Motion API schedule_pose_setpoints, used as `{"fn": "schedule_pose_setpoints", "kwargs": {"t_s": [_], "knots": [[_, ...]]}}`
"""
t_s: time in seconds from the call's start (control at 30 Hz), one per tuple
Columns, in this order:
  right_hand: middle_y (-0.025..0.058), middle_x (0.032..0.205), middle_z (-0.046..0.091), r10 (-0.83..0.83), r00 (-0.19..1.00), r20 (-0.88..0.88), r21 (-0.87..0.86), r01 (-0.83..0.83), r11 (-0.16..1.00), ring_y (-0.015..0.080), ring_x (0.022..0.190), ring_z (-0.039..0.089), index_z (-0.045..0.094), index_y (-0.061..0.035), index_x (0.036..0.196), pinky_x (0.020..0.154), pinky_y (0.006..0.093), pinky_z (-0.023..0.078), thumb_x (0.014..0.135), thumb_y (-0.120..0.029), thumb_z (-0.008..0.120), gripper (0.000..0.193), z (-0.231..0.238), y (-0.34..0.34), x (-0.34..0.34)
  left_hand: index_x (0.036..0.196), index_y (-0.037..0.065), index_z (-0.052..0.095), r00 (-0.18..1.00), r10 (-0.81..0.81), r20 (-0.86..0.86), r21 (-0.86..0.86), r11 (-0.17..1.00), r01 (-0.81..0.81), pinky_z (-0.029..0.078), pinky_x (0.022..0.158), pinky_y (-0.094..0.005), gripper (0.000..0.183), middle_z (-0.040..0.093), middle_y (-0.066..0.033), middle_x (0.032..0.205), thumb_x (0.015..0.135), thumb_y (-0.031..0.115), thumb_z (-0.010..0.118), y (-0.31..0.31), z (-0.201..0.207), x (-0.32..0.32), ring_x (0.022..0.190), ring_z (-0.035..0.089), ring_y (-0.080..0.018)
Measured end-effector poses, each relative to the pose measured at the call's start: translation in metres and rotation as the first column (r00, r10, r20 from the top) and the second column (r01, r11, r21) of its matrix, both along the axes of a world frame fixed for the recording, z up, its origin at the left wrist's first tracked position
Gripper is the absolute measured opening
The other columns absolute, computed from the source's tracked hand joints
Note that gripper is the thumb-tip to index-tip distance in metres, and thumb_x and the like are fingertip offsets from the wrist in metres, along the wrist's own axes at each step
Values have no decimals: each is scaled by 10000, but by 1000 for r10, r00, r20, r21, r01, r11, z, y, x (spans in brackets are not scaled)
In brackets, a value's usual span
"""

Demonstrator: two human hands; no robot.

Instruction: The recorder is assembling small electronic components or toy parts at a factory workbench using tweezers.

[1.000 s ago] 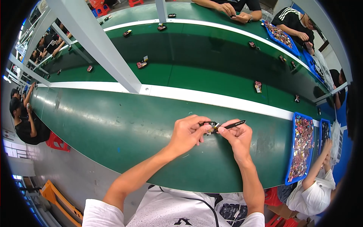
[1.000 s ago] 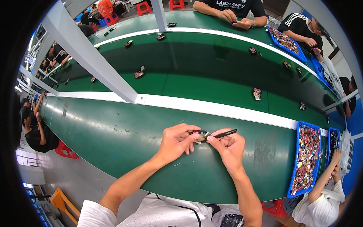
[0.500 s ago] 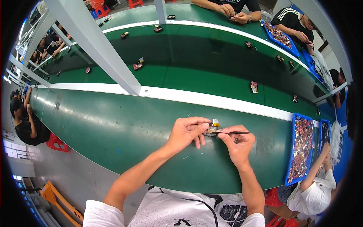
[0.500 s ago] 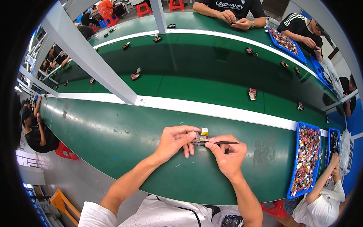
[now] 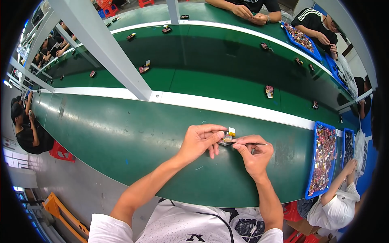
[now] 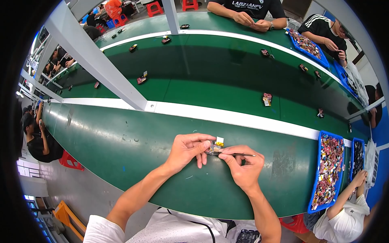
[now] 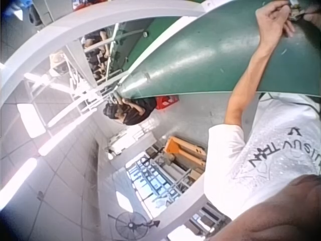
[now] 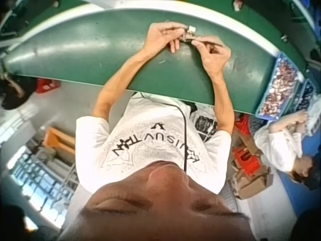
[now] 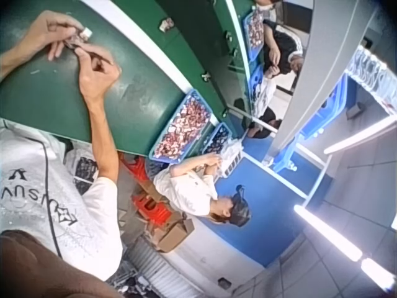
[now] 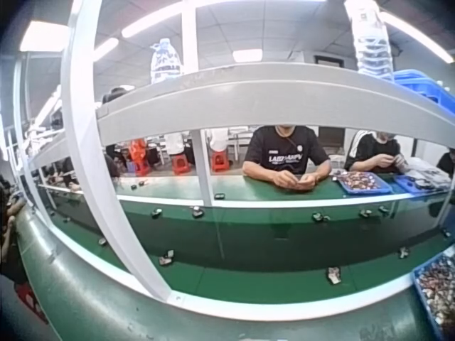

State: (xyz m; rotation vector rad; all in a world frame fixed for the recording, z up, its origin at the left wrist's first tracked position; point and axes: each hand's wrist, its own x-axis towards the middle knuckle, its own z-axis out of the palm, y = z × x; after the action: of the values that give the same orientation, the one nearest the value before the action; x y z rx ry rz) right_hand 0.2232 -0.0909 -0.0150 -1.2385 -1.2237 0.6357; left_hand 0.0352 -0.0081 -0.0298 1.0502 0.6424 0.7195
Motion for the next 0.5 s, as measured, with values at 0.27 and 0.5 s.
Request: {"fn": "schedule_pose_setpoints", "kwargs": {"t_s": [0.27, 0.5], "knots": [[70, 858, 773, 15, 999, 32, 5, -16, 1000, 0, 486, 366, 750, -26, 847, 440, 197, 260, 783, 21, 832, 115, -2, 0, 1, 1207, -99, 662, 1000, -2, -18, 7, 1000, 2, 546, 474, -260, 285, 709, -149, 899, 1009, 102, 623, 0, 4, -1, 596, 660, -160], [65, 851, 771, 9, 999, 43, 7, -9, 1000, 1, 484, 371, 750, -27, 848, 439, 195, 262, 781, 17, 835, 117, 0, 0, -1, 1203, -91, 669, 1000, 0, -2, 18, 1000, 1, 546, 479, -255, 272, 706, -142, 896, 1007, 92, 623, 0, 4, -1, 602, 660, -154]]}}
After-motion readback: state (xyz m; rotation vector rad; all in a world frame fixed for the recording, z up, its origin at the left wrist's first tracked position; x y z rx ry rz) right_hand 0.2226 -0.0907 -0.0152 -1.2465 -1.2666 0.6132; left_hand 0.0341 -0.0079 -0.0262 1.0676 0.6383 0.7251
